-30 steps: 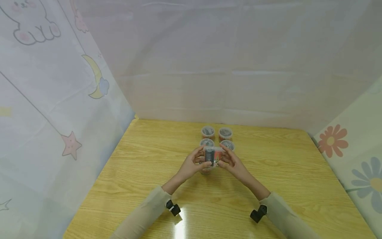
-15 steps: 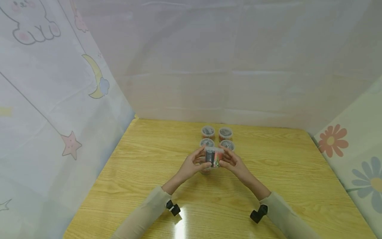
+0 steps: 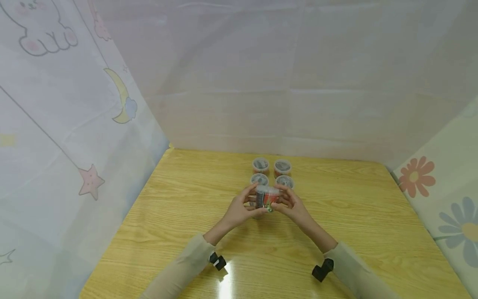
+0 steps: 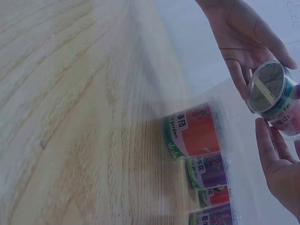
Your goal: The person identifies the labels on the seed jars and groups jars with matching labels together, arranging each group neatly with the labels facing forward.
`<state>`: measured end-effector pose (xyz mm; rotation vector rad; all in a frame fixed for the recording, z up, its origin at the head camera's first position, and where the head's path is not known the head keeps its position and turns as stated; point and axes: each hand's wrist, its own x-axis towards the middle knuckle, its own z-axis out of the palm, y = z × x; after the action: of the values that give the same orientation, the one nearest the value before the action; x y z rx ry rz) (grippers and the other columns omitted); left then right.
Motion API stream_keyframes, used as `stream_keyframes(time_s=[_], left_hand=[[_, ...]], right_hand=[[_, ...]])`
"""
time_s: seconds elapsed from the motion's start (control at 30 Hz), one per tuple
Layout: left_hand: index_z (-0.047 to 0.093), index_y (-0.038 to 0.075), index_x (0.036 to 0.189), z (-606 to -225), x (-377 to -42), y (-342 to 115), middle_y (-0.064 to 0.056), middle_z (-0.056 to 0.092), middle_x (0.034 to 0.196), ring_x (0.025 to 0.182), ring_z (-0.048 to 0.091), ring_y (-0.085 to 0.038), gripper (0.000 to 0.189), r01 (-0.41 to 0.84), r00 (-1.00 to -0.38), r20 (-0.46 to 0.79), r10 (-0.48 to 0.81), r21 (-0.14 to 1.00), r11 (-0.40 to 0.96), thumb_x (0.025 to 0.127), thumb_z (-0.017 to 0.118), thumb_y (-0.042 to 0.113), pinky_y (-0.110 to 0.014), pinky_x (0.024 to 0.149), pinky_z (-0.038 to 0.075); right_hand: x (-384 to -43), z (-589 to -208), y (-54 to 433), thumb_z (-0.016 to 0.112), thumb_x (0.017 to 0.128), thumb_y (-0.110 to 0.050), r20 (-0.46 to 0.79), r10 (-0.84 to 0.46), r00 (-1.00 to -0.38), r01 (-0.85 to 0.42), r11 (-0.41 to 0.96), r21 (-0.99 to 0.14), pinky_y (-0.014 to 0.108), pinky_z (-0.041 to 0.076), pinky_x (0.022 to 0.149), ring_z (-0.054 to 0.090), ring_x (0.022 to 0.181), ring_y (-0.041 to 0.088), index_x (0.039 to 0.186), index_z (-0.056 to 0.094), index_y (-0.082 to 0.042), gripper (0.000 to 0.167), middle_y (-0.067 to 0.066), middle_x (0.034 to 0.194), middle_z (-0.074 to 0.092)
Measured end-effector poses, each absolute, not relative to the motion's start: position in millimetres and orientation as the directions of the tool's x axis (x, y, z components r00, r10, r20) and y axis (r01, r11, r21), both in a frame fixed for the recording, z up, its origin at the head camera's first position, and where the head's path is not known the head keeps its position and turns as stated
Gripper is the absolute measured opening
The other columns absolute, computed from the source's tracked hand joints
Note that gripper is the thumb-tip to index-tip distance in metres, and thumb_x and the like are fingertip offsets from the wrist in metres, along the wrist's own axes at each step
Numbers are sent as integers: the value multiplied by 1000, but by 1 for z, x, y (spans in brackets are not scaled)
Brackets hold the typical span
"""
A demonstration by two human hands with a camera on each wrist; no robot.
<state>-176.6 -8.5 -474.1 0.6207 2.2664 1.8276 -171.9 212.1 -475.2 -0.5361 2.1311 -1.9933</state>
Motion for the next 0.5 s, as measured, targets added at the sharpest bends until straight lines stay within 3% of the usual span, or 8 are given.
stream_keyframes(time_s=[0.23,0.5], left_hand=[[25,19,147,-470,-173,-8,-7,46,131,111,55,-22,84,204,-904,115,412,962,179,80,73,31,-30,86,53],[25,15,147,-442,-162,-9,-13,45,132,114,53,-27,79,158,-902,69,427,972,175,83,71,19,-33,89,51]], right_hand=[[-171,-474,209,62,90,-14,94,-359,-928,-127,67,-990,45,51,84,54,102,21,139,33,-13,57,14,120,50],[-171,-473,210,60,91,-12,102,-368,-924,-131,53,-990,34,53,82,54,103,18,141,29,-8,59,14,120,48]])
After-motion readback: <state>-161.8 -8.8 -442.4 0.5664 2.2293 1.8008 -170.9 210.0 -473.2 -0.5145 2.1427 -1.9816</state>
